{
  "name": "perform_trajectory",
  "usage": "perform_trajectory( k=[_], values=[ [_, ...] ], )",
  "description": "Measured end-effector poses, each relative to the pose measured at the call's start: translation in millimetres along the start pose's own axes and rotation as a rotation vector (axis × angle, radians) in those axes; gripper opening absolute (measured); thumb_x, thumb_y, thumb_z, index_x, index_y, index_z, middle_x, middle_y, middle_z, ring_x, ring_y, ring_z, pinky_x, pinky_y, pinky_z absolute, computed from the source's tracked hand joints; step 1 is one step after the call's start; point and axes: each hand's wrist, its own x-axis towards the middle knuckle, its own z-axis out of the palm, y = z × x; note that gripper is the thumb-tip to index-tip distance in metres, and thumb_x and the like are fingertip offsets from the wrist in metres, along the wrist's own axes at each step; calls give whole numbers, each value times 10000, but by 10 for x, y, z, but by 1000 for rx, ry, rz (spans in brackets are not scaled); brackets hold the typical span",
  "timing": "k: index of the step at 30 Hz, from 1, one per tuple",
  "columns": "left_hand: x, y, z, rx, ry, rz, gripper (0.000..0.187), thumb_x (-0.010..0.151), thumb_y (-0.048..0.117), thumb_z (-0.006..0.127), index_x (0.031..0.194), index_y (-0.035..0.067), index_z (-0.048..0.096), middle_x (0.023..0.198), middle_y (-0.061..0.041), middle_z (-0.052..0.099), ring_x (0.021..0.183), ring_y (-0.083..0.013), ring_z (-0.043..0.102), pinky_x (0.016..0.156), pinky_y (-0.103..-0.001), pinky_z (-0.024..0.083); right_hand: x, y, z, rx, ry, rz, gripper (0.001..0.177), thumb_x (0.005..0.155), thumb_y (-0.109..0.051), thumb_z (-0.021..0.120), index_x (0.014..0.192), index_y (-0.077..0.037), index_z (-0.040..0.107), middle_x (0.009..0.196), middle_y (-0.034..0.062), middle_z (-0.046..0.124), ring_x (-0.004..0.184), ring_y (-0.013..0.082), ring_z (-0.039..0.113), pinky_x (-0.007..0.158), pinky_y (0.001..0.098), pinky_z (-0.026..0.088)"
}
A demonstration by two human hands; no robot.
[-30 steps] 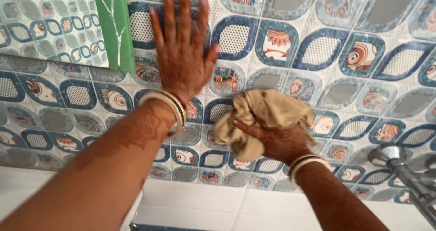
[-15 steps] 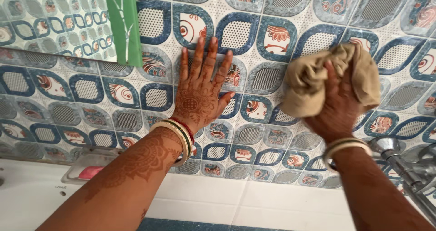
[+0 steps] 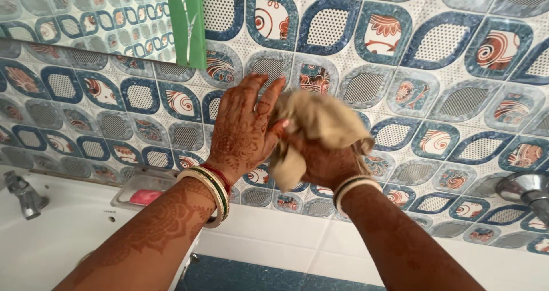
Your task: The person cleans a bathroom sink and the surrounding wall area using a cloth, wiping the basin, faucet, pipes underneath, and decorative tiles.
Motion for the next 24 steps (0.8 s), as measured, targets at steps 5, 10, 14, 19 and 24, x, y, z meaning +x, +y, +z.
perform_trajectory(
  k=[5,10,14,19,24],
  values=[
    [-4,129,85,21,-11,34,629,975,376,690,1491,130,428,1434,-180,469,1376,-360,448,1134,-540,357,52,-173,-335,496,-624,833,167,863,-294,717,986,-181,728,856,-4,797,673,144,739,560,312,615],
    [100,320,253,-14,-49,76,557,969,391,703,1410,132,481,1414,-164,476,1375,-347,443,1141,-545,352,-282,-11,-804,684,-466,674,153,846,-210,736,992,-167,723,844,-16,801,691,100,774,555,242,600],
    [199,463,371,-31,-51,135,579,915,376,731,1384,133,491,1390,-165,472,1371,-357,429,1118,-571,335,-745,368,-926,803,-188,556,267,856,-160,727,1115,-107,696,1031,31,780,961,129,747,839,302,605],
    [272,549,418,-77,-64,148,621,888,307,742,1419,129,473,1401,-159,467,1395,-343,424,1128,-567,330,-1165,945,-940,352,-130,569,354,919,-200,767,1252,-218,649,1214,9,711,1120,126,680,970,313,608],
    [287,485,392,-59,-49,143,656,872,302,761,1433,134,466,1408,-171,455,1385,-340,419,1142,-577,317,-1244,1110,-829,-485,-229,343,1234,389,-463,905,1527,-252,477,1565,126,501,1428,299,451,1137,454,414]
  ],
)
